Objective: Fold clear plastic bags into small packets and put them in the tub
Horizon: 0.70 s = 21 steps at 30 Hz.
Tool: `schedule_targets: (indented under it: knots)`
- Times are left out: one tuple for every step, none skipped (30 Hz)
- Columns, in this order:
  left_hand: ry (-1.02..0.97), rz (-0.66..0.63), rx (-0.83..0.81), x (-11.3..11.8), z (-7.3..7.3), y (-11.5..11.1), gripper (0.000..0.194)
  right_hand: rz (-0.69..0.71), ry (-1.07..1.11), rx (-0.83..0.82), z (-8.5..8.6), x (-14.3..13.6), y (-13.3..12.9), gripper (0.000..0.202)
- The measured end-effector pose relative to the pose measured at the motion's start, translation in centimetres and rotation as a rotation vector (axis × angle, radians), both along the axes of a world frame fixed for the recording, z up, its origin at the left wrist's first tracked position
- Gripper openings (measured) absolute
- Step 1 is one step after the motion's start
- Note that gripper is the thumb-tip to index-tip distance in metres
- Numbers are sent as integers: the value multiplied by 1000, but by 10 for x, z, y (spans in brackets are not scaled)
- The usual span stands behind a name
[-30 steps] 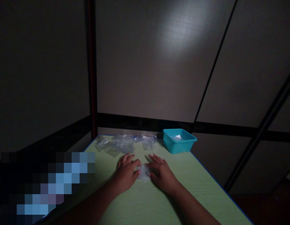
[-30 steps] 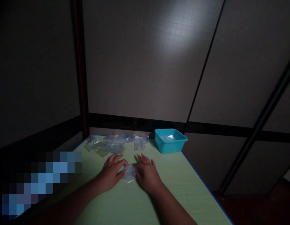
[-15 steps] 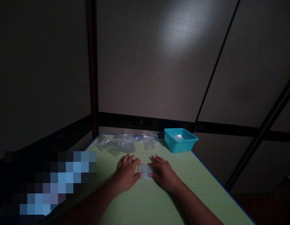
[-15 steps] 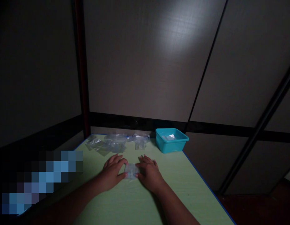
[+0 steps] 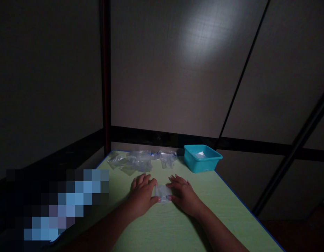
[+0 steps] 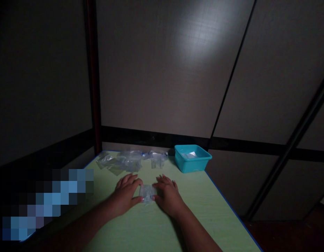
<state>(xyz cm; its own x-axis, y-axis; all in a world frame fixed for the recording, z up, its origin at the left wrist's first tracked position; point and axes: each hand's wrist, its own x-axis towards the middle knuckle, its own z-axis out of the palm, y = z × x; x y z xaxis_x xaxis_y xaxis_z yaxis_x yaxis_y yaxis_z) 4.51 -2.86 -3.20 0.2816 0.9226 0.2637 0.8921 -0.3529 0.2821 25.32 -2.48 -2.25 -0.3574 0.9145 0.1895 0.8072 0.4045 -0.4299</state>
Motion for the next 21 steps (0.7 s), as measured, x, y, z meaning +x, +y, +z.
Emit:
schedule_targets:
  knots:
    - [-1, 1, -2, 0, 1, 0, 41, -2, -2, -1, 0, 0, 0, 43]
    - [-2, 3, -7, 0, 1, -1, 42, -5, -2, -2, 1, 0, 0, 43]
    - [-2, 6, -13, 0, 2, -1, 43, -7, -2, -3, 1, 0, 0, 43]
    - [-1, 10, -20, 0, 2, -1, 43, -7, -3, -4, 1, 0, -1, 43]
    - [0, 12, -24, 1, 3, -1, 43, -8, -2, -5, 1, 1, -1, 43]
    - [0, 11, -25, 1, 3, -1, 43, -8, -2, -4, 1, 1, -1, 43]
    - [0, 8, -24, 1, 3, -1, 43, -7, -3, -2, 2, 0, -1, 43]
    - [-1, 4, -24, 1, 4, -1, 43, -5, -6, -2, 2, 0, -1, 43]
    - [-3, 1, -26, 1, 4, -1, 43, -4, -10, -2, 2, 0, -1, 43]
    - [-4, 0, -31, 1, 4, -2, 43, -4, -13, -2, 2, 0, -1, 43]
    - [-6, 2, -36, 1, 4, -2, 44, -4, -16, -2, 2, 0, -1, 43]
    - [-6, 5, -42, 1, 4, -2, 44, -4, -17, -1, 2, 0, -1, 43]
    - [-7, 8, -46, 1, 4, -2, 44, -4, -16, -1, 2, -1, -1, 43]
    - [-6, 8, -47, 1, 4, -2, 44, -4, -15, 0, 2, -1, -1, 43]
    - [-6, 6, -44, 1, 4, -2, 44, -5, -14, 1, 2, 0, -1, 43]
    - [-6, 1, -38, 1, 4, -2, 44, -4, -13, 1, 2, 0, -1, 44]
    - [-7, -2, -30, 1, 3, -2, 45, -4, -13, 0, 1, 0, -1, 44]
    - [-7, -7, -22, 0, 2, -1, 45, -6, -12, 0, 1, 0, -1, 44]
    - [-7, -12, -16, 0, 2, -1, 46, -7, -11, 0, 1, 0, -1, 44]
    - [-8, -14, -13, 0, 1, 0, 46, -7, -10, -1, 1, 0, -1, 44]
    - [-9, -16, -13, 0, 0, 0, 46, -6, -9, 1, 0, 0, 0, 44]
